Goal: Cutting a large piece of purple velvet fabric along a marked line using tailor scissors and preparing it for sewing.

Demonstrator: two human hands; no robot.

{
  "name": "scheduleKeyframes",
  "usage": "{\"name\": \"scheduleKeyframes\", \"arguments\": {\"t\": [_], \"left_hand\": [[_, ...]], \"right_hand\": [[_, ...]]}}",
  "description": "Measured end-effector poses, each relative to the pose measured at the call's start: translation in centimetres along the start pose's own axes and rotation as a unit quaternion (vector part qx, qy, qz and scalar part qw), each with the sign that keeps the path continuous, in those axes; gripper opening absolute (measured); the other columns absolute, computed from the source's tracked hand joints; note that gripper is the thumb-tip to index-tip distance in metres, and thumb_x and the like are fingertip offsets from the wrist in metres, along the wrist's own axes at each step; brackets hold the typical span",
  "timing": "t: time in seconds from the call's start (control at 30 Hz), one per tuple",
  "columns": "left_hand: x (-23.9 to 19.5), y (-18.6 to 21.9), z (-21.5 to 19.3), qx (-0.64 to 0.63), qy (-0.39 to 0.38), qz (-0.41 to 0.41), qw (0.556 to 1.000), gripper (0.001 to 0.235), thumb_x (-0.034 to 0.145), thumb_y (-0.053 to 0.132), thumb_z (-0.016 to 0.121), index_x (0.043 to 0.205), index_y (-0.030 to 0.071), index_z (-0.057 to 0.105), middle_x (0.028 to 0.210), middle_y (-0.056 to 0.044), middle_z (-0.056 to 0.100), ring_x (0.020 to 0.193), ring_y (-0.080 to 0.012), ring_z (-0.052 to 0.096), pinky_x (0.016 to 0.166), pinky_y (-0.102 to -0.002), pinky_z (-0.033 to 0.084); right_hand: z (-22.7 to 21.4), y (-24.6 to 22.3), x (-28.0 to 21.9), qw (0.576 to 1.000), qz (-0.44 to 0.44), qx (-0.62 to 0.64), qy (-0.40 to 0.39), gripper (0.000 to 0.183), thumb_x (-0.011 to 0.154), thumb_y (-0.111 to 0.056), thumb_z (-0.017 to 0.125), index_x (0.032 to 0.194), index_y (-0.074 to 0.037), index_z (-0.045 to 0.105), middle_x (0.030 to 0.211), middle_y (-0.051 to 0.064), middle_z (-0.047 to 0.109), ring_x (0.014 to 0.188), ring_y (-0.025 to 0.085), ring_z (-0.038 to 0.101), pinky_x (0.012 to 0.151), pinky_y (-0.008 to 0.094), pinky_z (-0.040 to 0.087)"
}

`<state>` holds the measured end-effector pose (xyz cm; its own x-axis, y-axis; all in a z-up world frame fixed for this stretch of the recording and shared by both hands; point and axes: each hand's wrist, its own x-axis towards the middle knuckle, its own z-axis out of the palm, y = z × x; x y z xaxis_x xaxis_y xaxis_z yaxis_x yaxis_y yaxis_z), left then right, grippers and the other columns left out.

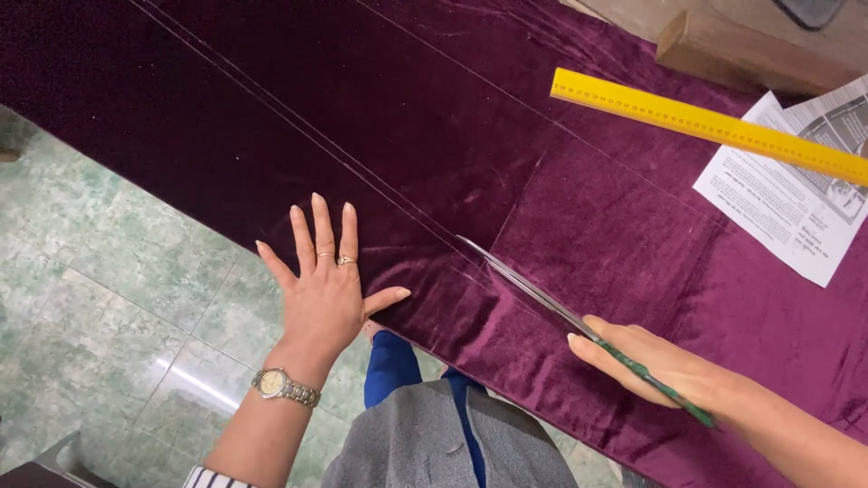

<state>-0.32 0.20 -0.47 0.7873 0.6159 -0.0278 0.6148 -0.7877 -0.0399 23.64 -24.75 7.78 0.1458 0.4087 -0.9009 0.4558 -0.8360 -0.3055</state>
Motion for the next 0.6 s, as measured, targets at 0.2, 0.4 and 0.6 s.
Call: {"name": "scheduleKeyframes", "arguments": {"t": [0.2,0.4,0.6], "left_hand": [[0.0,0.0,0.0,-0.015,-0.01,-0.003,1.0,0.124,0.067,0.092,0.037,0.156,0.011,0.006,0.16,-0.019,-0.004,0.147,-0.0404,-0.002,0.103,-0.076,0.011],[0.2,0.0,0.2,-0.027,-0.027,-0.01,0.999,0.124,0.067,0.091,0.042,0.155,0.012,0.006,0.16,-0.018,-0.006,0.146,-0.0404,-0.005,0.102,-0.076,0.008],[0.1,0.1,0.1,-0.028,-0.011,-0.009,1.0,0.124,0.066,0.09,0.042,0.155,0.011,0.009,0.16,-0.019,-0.002,0.146,-0.0416,0.0,0.102,-0.077,0.011]], "right_hand": [[0.7,0.9,1.0,1.0,-0.012,-0.009,0.006,0.04,0.097,-0.05,0.036,0.083,-0.015,0.049,0.076,-0.006,0.051,0.069,0.01,0.046,0.069,0.027,0.046],[1.4,1.3,1.3,0.998,0.002,0.033,0.051,0.042,0.098,-0.049,0.047,0.072,-0.015,0.045,0.072,-0.007,0.041,0.065,0.009,0.04,0.06,0.028,0.04],[0.0,1.7,0.4,0.997,-0.082,0.006,-0.006,0.037,0.1,-0.044,0.041,0.076,-0.016,0.042,0.077,-0.011,0.047,0.069,0.006,0.044,0.067,0.027,0.047]]}}
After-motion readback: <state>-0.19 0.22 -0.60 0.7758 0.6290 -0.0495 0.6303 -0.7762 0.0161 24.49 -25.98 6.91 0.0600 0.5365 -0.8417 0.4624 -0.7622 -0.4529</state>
